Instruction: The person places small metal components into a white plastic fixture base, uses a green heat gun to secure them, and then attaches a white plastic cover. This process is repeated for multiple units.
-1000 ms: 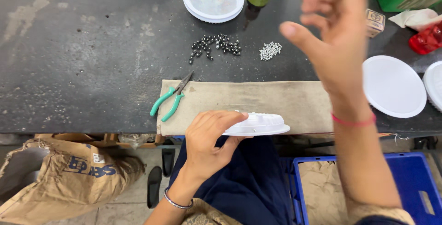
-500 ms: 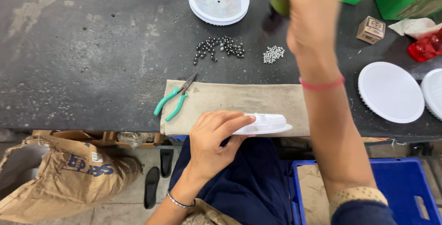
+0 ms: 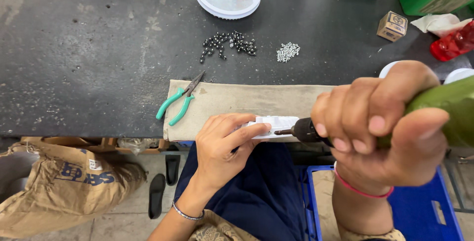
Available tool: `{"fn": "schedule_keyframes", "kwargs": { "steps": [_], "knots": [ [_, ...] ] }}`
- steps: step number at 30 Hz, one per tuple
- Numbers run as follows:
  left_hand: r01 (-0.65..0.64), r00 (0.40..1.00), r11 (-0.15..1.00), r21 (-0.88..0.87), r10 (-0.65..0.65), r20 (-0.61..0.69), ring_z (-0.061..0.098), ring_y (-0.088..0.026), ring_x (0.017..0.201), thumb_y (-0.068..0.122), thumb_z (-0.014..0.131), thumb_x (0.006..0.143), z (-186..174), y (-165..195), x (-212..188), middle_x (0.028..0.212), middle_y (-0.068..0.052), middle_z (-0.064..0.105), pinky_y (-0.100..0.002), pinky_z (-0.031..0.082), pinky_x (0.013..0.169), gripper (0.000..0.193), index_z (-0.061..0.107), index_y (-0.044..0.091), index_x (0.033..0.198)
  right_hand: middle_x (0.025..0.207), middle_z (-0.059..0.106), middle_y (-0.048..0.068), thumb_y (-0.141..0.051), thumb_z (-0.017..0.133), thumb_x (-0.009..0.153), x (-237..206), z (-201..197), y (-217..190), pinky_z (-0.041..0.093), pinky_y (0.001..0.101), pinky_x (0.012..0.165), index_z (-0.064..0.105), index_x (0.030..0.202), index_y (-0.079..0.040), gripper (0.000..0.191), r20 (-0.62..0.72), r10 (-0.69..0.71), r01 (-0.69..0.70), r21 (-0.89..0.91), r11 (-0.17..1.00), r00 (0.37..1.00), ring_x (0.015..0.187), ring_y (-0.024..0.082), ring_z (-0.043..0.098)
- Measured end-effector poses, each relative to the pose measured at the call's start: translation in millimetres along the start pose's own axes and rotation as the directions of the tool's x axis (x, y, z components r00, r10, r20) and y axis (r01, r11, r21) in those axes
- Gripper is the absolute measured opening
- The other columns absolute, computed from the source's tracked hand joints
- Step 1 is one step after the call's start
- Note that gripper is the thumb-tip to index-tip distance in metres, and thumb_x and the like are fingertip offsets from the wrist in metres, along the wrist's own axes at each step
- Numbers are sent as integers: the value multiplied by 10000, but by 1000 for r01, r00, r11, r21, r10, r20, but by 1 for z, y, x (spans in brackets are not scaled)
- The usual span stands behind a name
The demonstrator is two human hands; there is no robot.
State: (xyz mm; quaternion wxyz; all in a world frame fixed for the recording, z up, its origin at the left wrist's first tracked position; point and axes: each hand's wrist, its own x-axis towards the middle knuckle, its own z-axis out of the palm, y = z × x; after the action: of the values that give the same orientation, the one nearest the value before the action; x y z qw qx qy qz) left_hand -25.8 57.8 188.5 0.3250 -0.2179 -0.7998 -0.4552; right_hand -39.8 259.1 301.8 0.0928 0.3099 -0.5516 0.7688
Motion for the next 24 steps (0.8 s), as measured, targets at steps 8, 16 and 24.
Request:
{"fn": "schedule_keyframes", "kwargs": {
  "steps": [8,16,24],
  "knots": [
    [-5,1000,1000,-2,5,-7,702,-229,961,23,832,699,-1,2,1,1040,7,719,-365,520,836,416,742,197,1065,550,463,-19,-449,585,1094,4,-3,10,442,306,552,483,878,-109,416,55,16,-22,99,995,998,452,92,451],
    [-2,1000,1000,2,2,-7,703,-225,962,24,833,686,-1,3,1,1042,9,718,-362,524,841,432,746,202,1070,562,465,-20,-434,580,1100,4,-2,15,451,304,556,486,881,-106,405,49,1,-6,106,994,999,465,92,453],
    [-3,1000,1000,11,3,-6,699,-225,959,41,839,686,1,2,1,1048,12,714,-361,521,839,432,750,212,1073,555,456,-15,-435,612,1099,4,1,15,443,303,556,472,867,-105,428,41,17,-20,95,995,999,459,95,444]
  ]
}}
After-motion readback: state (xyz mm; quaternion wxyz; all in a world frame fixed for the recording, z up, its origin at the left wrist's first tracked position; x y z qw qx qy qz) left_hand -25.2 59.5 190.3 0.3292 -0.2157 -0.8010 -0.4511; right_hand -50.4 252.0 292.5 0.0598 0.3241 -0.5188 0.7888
